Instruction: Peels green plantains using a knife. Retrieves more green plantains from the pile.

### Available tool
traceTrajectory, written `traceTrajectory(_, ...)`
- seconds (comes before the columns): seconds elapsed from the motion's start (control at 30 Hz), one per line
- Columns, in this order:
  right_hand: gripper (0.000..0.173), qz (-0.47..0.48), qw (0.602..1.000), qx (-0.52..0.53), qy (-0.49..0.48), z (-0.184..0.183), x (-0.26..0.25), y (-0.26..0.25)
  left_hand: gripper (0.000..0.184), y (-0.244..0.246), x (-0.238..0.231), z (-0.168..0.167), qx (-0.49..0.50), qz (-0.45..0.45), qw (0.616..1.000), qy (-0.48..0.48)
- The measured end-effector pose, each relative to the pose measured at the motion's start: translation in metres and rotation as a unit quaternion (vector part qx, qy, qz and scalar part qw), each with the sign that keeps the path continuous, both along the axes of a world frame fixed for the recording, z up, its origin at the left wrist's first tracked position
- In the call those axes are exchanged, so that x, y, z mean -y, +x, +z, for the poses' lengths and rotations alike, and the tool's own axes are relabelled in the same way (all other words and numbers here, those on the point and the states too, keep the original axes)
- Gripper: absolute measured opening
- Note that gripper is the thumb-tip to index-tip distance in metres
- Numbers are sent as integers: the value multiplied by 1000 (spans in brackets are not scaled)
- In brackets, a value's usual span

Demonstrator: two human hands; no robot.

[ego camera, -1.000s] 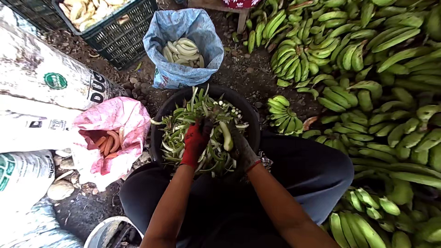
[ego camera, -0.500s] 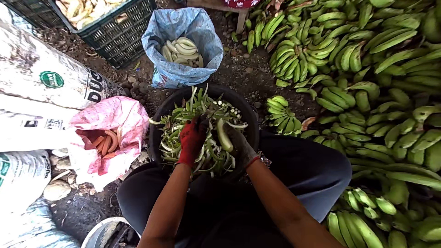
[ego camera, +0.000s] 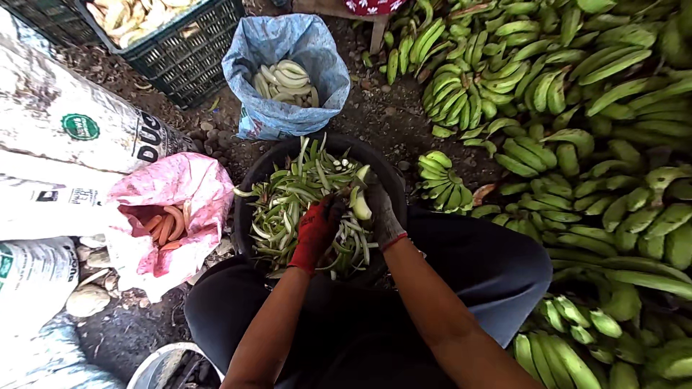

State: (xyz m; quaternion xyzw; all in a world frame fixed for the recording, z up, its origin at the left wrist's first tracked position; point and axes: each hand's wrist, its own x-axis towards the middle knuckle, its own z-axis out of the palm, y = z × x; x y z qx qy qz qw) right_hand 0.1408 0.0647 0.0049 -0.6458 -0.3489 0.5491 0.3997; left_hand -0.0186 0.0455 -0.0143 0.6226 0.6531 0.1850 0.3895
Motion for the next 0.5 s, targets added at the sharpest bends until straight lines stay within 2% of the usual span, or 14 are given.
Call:
traceTrajectory(0.07,46,137,988,-50,-54,-19,0,4,50,-11,-9,-12,-13,29,999,40)
traceTrajectory(0.1,46,181,979,-48,-75,-23,1,4,51,-16,-12,-18,-11,43,998,55)
traceTrajectory(0.13,46,185,978,-50,-87,-25,4,4,51,-20,-12,-19,-1,52,997,57)
traceTrajectory(0.17,45,154,982,-65,-90,-29,5,5,53,-20,-11,-17,8,57,997,57)
traceTrajectory(0.27,49,-17,987,-141,-72,-30,-8,4,58,-9,-5,-2,36,25,999,21)
traceTrajectory(0.4,56,-102,994,-19,-33,-4,-12,-2,61,9,7,1,2,-44,997,57)
traceTrajectory(0.5,65,-153,988,-11,-6,-2,-18,-13,61,14,12,0,-30,-23,994,100)
